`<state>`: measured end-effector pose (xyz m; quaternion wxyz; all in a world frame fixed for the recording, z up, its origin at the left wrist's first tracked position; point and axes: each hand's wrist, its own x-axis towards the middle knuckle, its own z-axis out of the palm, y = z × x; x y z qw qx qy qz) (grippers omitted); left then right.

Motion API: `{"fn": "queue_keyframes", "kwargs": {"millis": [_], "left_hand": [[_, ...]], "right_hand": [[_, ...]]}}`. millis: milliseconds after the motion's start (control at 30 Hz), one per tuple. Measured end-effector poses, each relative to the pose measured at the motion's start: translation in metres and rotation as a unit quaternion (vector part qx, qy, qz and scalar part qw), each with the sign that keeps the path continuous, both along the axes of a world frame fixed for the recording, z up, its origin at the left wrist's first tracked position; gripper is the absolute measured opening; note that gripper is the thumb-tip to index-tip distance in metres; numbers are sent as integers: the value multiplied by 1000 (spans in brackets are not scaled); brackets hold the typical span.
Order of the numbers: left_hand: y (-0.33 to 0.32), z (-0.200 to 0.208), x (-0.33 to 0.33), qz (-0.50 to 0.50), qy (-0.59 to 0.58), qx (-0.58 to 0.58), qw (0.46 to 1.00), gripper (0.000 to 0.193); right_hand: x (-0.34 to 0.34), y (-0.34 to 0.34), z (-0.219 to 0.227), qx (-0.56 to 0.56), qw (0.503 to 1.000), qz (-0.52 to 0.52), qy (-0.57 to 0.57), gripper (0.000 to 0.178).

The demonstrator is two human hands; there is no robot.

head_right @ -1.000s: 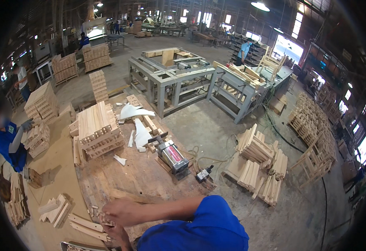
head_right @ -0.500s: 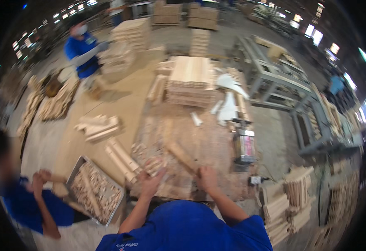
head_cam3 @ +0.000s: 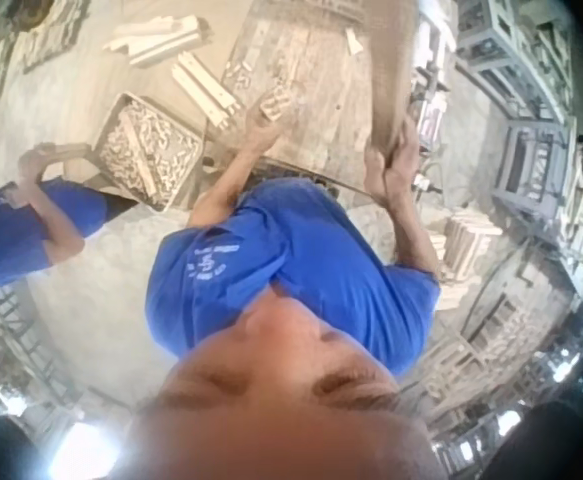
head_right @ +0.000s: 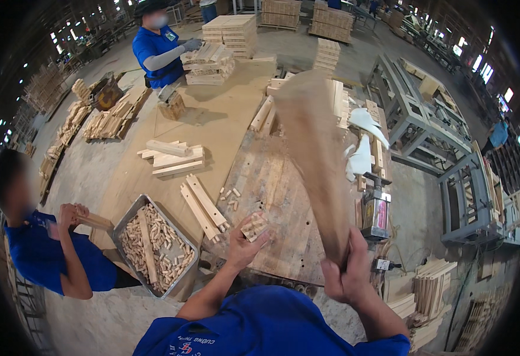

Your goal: The person inserts small wooden dowels into pre-drilled holes in wooden blocks and uses a wooden mallet to tap them flush. They repeatedly pick up blocks, insert dowels, and stack the finished pieces on a nearby pile.

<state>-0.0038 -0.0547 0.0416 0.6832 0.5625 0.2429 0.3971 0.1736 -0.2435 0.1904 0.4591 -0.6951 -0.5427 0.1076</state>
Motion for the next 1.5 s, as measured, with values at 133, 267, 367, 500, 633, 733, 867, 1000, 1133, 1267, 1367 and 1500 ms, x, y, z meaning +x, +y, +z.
{"fn": "queue_keyframes", "kwargs": {"millis": [133,267,367,500,633,733,867,1000,1133,1267,1367,1500], "left_hand": [[1,-3,-1,13,90,70,993,58],[5,-10,-3,13,52,52,997,56],[-3,-8,-3,11,-28,-7,1000,54],[-3,-7,0,8,-19,10,1000,54],[10,-13,-3,-12,117,178,977,53],[1,-9,-1,-5,-7,-16,1000,52],[-1,-9,-5,7,-23,2,1000,54],[-1,-21,6,2,-42,39,998,54],[7,-24,0,-9,6,56,998,56],[-2,-13,2,6,-37,-40,998,55],[1,-14,8,-12,-27,17,999,54],[5,-29,4,-2,-17,116,993,53]], "right_hand": [[-16,-9,23,-405,903,47,-134,76],[-14,-13,52,-342,934,19,-103,73],[-14,-14,71,-105,986,-9,-127,75],[-22,-30,22,-68,994,24,-81,77],[-24,-14,28,-349,927,60,-122,70],[-22,-10,61,-233,968,41,-80,65],[-33,-17,68,-54,997,21,58,59],[-44,-8,28,-416,897,81,-126,63],[-29,4,73,-262,954,122,-83,65],[-24,-16,60,-115,991,59,22,63],[-25,-15,24,-283,951,88,-83,62],[-28,6,62,-403,904,102,-96,64]]}}
